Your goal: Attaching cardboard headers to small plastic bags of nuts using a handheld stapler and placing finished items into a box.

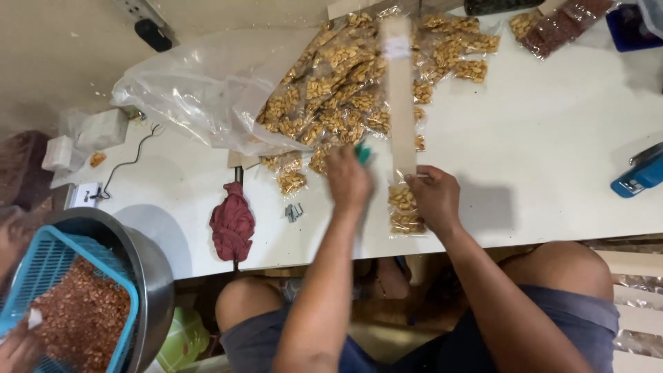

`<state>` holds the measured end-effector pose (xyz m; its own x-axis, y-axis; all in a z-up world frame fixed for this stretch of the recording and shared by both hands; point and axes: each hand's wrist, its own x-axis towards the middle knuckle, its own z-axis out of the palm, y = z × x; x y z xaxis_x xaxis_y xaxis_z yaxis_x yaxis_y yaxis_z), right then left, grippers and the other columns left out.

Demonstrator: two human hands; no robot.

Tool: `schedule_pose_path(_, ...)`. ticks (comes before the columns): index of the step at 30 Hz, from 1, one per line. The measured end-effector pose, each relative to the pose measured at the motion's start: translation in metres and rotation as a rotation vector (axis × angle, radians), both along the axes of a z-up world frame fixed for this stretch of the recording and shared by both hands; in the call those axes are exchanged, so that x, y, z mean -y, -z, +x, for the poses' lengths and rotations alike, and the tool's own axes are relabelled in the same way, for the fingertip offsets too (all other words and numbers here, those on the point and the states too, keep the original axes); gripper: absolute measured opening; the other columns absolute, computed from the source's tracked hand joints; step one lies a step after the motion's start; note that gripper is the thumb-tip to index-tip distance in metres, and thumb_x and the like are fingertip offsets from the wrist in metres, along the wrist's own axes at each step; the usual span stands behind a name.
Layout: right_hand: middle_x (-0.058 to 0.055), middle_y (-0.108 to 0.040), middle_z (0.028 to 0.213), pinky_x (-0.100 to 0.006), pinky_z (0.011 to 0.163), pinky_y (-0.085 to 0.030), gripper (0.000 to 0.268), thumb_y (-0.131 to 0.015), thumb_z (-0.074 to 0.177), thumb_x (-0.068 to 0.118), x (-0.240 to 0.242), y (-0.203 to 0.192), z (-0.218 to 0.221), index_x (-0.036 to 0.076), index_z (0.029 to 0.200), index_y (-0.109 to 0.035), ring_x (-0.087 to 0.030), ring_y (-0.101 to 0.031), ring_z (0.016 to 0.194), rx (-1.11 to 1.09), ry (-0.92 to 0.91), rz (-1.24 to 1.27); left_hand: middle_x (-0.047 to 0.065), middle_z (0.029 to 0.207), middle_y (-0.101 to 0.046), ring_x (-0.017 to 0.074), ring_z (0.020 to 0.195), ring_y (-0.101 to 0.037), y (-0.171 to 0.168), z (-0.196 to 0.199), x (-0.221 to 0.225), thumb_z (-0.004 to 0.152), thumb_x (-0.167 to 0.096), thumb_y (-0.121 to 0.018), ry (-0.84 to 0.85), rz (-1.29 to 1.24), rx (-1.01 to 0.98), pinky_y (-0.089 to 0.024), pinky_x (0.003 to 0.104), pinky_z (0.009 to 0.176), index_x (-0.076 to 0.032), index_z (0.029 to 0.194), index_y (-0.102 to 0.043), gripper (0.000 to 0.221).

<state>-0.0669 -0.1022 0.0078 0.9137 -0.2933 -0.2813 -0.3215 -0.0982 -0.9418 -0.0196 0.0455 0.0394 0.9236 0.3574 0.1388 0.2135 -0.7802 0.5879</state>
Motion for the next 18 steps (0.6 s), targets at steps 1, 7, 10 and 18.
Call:
schedule_pose_path(1,-0.013,-0.077,0.092,-0.042,0.074,-0.058,0.031,-0.08,0.087,0.017,0.004,0.004,0.0,0.012,0.118,-0.078,-0.023,-0.073,0.086,-0.013,-0.006,0.03,0.02,0.113,-0.07,0.0439,0.117,-0.064,-0.016,-0.012,-0.014,0.091,-0.015,-0.052,0.035,0.468,-0.103,-0.056,0.049,0.089,-0.007,0.115,-0.07,0.031)
schedule_pose_path(7,-0.024,-0.071,0.091,-0.056,0.073,-0.055,0.038,-0.074,0.09,0.035,-0.003,-0.02,0.01,0.004,0.112,-0.077,-0.033,-0.069,0.079,-0.126,0.099,0.478,0.014,0.095,-0.075,0.0359,0.102,-0.073,0.026,0.023,-0.063,0.081,-0.036,-0.07,-0.042,-0.133,-0.057,-0.057,0.047,0.084,-0.013,0.104,-0.068,0.032)
schedule_pose_path(10,-0.025,-0.064,0.118,-0.045,0.097,-0.052,0.088,-0.037,0.099,0.07,0.004,-0.066,-0.004,-0.006,0.137,-0.059,-0.037,-0.065,0.108,-0.242,0.045,0.633,0.004,0.075,-0.06,0.0221,0.071,-0.061,-0.043,-0.02,-0.003,0.06,-0.007,-0.082,0.016,-0.888,-0.034,-0.047,0.036,0.061,-0.007,0.086,-0.063,0.032)
schedule_pose_path(18,-0.015,-0.062,0.073,-0.043,0.045,-0.055,0.025,-0.078,0.092,0.022,0.008,0.052,0.025,-0.001,0.101,-0.073,-0.027,-0.066,0.063,-0.009,0.075,0.374,0.012,0.068,-0.066,0.0243,0.062,-0.066,0.053,-0.023,0.006,0.064,-0.005,-0.083,0.096,-0.925,-0.238,-0.049,0.033,0.054,0.0,0.08,-0.07,0.021)
